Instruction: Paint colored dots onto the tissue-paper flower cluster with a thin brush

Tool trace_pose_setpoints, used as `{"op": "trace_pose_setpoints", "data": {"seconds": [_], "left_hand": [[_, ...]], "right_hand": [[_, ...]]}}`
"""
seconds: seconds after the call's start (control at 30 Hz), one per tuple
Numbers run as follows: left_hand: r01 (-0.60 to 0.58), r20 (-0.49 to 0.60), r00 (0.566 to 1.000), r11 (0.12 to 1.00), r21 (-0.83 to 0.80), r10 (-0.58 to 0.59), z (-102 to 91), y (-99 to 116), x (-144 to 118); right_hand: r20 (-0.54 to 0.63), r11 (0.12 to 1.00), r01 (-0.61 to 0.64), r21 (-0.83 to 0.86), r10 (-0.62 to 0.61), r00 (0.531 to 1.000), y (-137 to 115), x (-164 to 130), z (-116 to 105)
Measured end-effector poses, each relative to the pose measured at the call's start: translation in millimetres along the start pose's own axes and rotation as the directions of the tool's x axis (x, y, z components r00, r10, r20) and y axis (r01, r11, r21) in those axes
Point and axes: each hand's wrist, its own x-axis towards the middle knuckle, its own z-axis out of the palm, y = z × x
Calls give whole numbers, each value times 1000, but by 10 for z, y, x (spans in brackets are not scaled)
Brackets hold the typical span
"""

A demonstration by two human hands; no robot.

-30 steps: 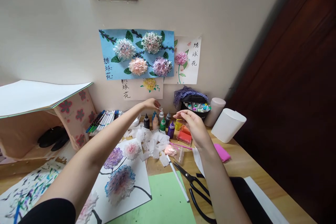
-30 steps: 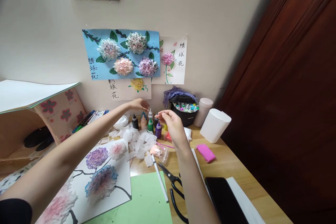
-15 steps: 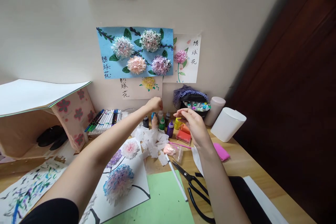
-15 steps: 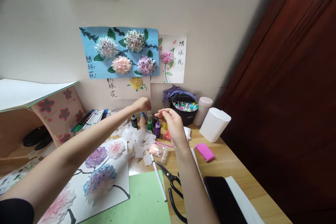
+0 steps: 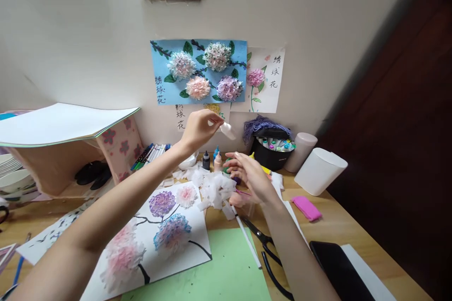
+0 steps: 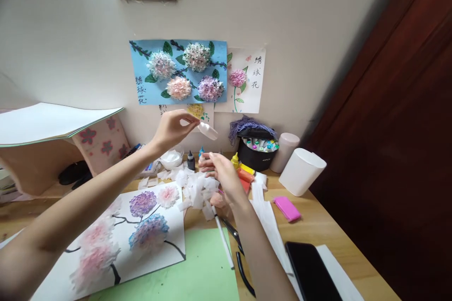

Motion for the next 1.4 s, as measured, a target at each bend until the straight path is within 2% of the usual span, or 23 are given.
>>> {"op": "trace_pose_setpoints", "data": {"seconds": [0.07,0.13,0.17,0.23,0.33,0.47,0.57,0.67,0.73,0.83,0.9,1.07,1.23,1.4], "left_hand": [[-41,-89,995,998,-57,35,-278,158,-310],[-62,-127,991,993,-98,49,-530,260,-688],[-62,-137,990,990,-124,45,-641,284,-890],[2,-155,987,975,-221,-37,-830,273,-1296],[190,-125,963,932,-309,-237,-1052,141,-1867],[381,-95,902,880,-285,-421,-1352,-124,-2500],[475,-100,846,826,-303,-523,-1628,-302,-2834],[517,-128,800,782,-349,-586,-1885,-465,-3049],[532,-118,783,756,-382,-610,-2012,-578,-3162],[549,-125,754,724,-418,-644,-2134,-732,-3342],[555,-142,734,708,-437,-664,-2190,-801,-3470],[568,-150,696,666,-483,-702,-2275,-864,-3713],[581,-197,643,639,-505,-740,-2254,-871,-3778],[576,-226,633,645,-502,-741,-2245,-848,-3787]], "right_hand": [[89,973,-138,184,124,988,50,-82,220],[122,882,-236,409,203,971,104,-188,441],[115,833,-254,492,227,967,134,-246,547],[82,792,-246,559,243,967,206,-367,749],[121,839,-231,492,197,973,329,-516,1053],[201,979,-90,182,53,978,473,-564,1537],[350,1000,0,-20,7,937,592,-513,1980],[538,994,-2,-114,63,840,755,-487,2449],[605,985,17,-171,91,791,877,-511,2738],[642,974,51,-222,106,760,1044,-598,3077],[661,970,58,-236,116,741,1131,-672,3225],[686,952,132,-275,98,721,1258,-857,3381],[653,942,189,-276,39,756,1324,-986,3408],[631,944,193,-270,22,776,1402,-1019,3418]]}}
